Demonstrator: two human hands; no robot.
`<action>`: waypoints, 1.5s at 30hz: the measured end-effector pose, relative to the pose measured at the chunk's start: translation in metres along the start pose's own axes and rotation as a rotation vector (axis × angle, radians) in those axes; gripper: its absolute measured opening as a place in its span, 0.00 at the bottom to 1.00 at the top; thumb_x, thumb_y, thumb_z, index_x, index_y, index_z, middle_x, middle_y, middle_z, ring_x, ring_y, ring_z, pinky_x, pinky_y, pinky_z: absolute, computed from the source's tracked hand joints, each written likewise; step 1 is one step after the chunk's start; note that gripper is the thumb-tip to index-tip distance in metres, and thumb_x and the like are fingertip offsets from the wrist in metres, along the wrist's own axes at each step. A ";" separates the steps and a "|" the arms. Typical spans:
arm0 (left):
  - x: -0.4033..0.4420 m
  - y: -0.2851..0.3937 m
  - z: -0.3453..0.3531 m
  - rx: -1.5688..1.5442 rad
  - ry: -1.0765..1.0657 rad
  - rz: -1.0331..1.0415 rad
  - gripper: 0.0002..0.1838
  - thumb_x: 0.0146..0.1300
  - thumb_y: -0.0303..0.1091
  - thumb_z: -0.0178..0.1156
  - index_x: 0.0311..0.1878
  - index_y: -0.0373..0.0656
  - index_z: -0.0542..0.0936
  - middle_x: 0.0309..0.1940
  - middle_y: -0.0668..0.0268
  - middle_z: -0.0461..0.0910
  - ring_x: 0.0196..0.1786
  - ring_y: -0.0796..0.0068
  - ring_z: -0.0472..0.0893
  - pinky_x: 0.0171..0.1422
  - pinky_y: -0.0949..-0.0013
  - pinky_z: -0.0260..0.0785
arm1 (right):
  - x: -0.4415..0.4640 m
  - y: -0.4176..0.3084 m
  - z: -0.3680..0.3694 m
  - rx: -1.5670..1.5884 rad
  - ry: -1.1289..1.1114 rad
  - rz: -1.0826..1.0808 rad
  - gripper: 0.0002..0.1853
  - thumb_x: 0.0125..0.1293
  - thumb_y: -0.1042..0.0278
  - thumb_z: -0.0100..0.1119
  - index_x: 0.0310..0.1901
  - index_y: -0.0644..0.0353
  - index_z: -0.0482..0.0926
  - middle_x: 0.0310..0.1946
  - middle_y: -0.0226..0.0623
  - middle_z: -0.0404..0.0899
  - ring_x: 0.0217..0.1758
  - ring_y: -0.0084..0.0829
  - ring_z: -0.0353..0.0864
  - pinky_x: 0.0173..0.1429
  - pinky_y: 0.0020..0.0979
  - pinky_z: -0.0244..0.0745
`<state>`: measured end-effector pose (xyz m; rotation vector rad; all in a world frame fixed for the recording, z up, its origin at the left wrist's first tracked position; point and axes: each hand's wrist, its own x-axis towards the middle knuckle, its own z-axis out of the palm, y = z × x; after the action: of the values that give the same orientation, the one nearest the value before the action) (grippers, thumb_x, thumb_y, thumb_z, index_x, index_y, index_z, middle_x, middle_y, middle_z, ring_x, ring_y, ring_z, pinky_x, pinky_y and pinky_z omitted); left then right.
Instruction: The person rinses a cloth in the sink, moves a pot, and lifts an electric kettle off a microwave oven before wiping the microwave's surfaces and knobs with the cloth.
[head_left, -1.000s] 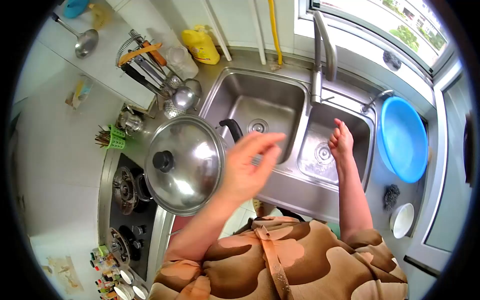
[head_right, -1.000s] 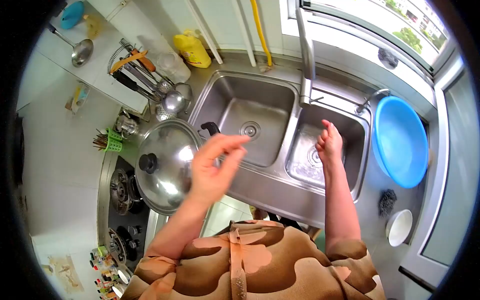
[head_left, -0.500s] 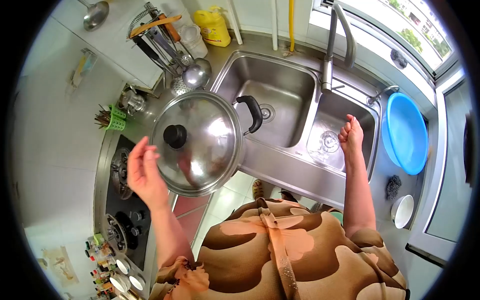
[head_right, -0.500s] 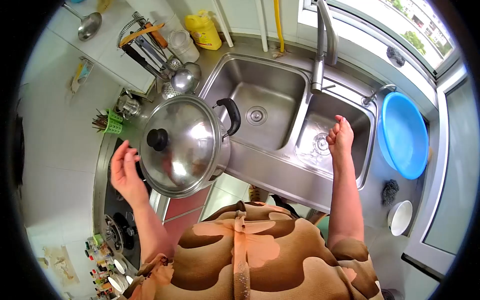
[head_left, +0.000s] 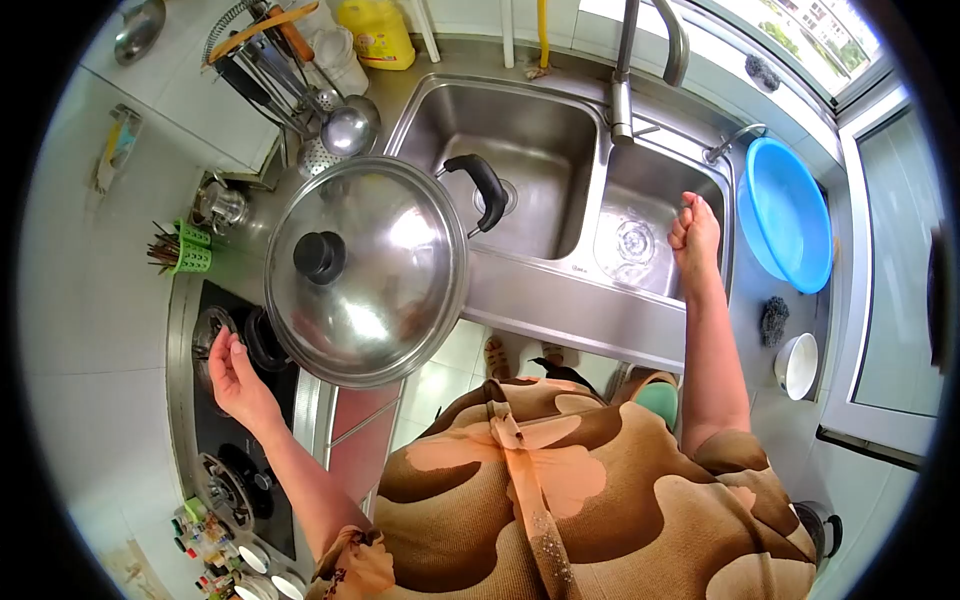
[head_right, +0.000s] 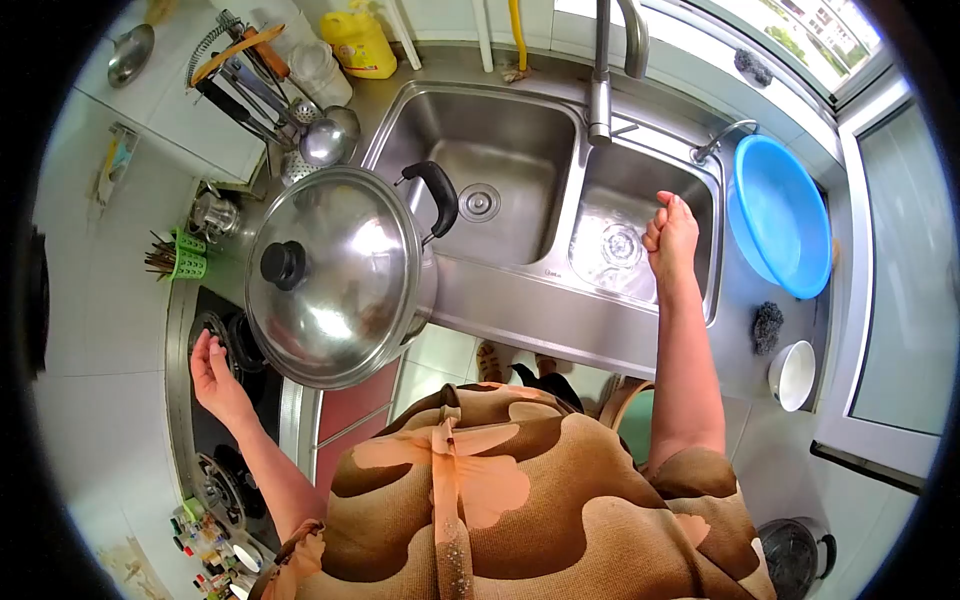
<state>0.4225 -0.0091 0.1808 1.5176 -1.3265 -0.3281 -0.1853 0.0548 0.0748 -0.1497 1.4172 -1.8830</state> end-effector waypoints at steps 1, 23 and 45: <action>-0.001 -0.003 -0.001 -0.002 -0.003 -0.003 0.15 0.73 0.28 0.55 0.60 0.38 0.79 0.50 0.64 0.81 0.51 0.77 0.79 0.61 0.73 0.69 | -0.002 -0.001 0.001 -0.003 0.003 -0.001 0.13 0.81 0.58 0.40 0.47 0.57 0.73 0.16 0.22 0.57 0.11 0.18 0.49 0.14 0.24 0.43; -0.008 -0.039 0.001 0.035 0.039 0.076 0.13 0.67 0.25 0.59 0.54 0.40 0.82 0.50 0.66 0.79 0.51 0.75 0.77 0.57 0.72 0.69 | -0.014 0.018 0.005 -0.050 -0.031 -0.056 0.12 0.79 0.57 0.47 0.45 0.55 0.75 0.14 0.20 0.54 0.11 0.16 0.48 0.14 0.23 0.41; -0.035 -0.041 0.013 -0.342 0.208 -0.160 0.16 0.70 0.31 0.58 0.59 0.38 0.76 0.54 0.61 0.75 0.53 0.72 0.77 0.59 0.69 0.70 | 0.039 0.037 0.015 -0.144 -0.208 0.212 0.21 0.77 0.71 0.43 0.70 0.52 0.66 0.29 0.22 0.70 0.20 0.13 0.63 0.18 0.18 0.61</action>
<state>0.4235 0.0074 0.1283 1.3294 -0.9339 -0.4606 -0.1871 0.0151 0.0352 -0.2478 1.3683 -1.5471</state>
